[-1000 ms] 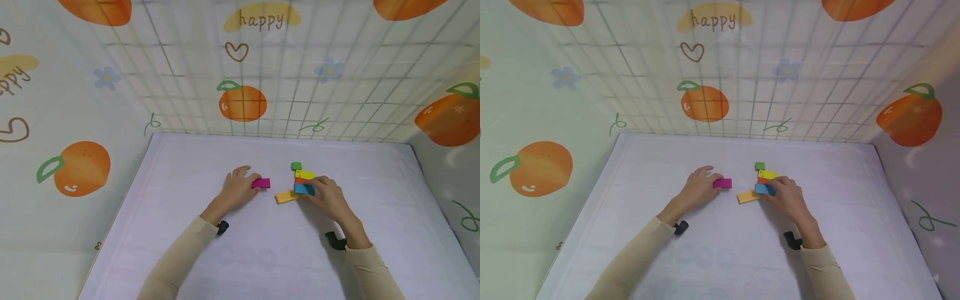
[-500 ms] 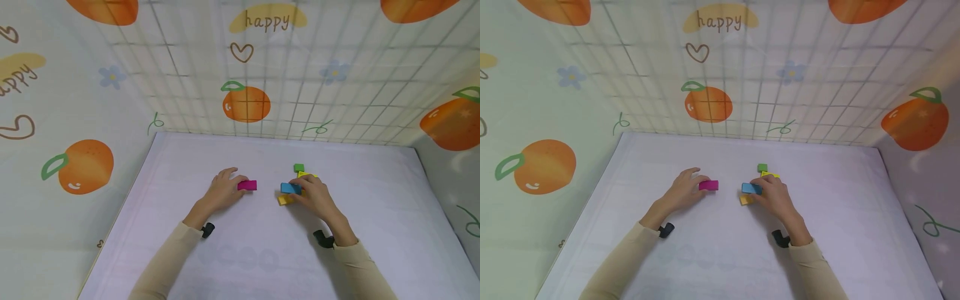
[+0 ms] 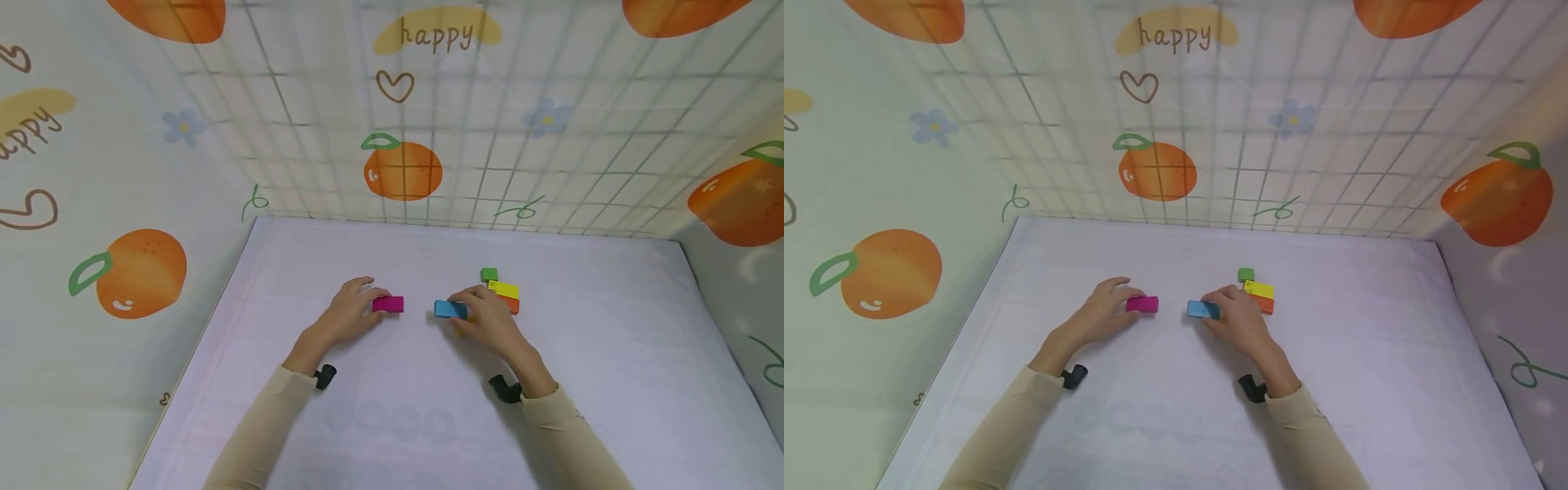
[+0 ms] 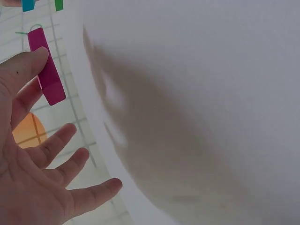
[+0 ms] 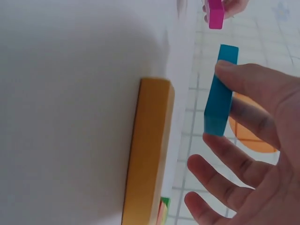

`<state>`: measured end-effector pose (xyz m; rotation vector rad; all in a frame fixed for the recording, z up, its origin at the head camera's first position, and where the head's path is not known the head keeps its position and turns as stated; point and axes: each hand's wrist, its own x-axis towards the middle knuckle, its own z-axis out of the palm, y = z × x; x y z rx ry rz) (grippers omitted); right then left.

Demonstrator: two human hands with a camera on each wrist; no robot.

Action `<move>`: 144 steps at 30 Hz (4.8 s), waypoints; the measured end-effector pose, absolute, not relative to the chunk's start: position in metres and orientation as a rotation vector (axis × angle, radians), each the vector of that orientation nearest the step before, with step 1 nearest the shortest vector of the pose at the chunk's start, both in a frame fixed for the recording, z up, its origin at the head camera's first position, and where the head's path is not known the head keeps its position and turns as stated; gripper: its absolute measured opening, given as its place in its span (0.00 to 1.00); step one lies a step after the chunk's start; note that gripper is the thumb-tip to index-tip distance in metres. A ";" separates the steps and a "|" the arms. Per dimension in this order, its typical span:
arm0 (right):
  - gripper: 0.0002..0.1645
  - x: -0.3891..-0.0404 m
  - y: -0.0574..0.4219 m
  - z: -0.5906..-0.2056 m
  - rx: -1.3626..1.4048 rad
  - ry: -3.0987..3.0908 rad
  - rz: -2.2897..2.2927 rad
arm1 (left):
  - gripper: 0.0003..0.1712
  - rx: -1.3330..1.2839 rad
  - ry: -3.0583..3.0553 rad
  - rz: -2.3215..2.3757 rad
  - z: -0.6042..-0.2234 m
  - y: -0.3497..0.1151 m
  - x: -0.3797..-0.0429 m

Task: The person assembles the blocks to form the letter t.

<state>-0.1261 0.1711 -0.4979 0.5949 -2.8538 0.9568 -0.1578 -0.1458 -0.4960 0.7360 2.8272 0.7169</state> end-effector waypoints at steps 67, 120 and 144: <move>0.19 -0.137 0.105 -0.514 0.493 -3.085 0.799 | 0.21 0.705 2.814 0.536 -0.507 -0.142 -0.157; 0.23 -0.112 0.158 -0.481 0.383 -2.890 0.937 | 0.21 0.674 2.821 0.543 -0.506 -0.140 -0.153; 0.24 -0.105 0.232 -0.489 0.123 -2.856 0.919 | 0.21 0.701 2.840 0.568 -0.507 -0.142 -0.152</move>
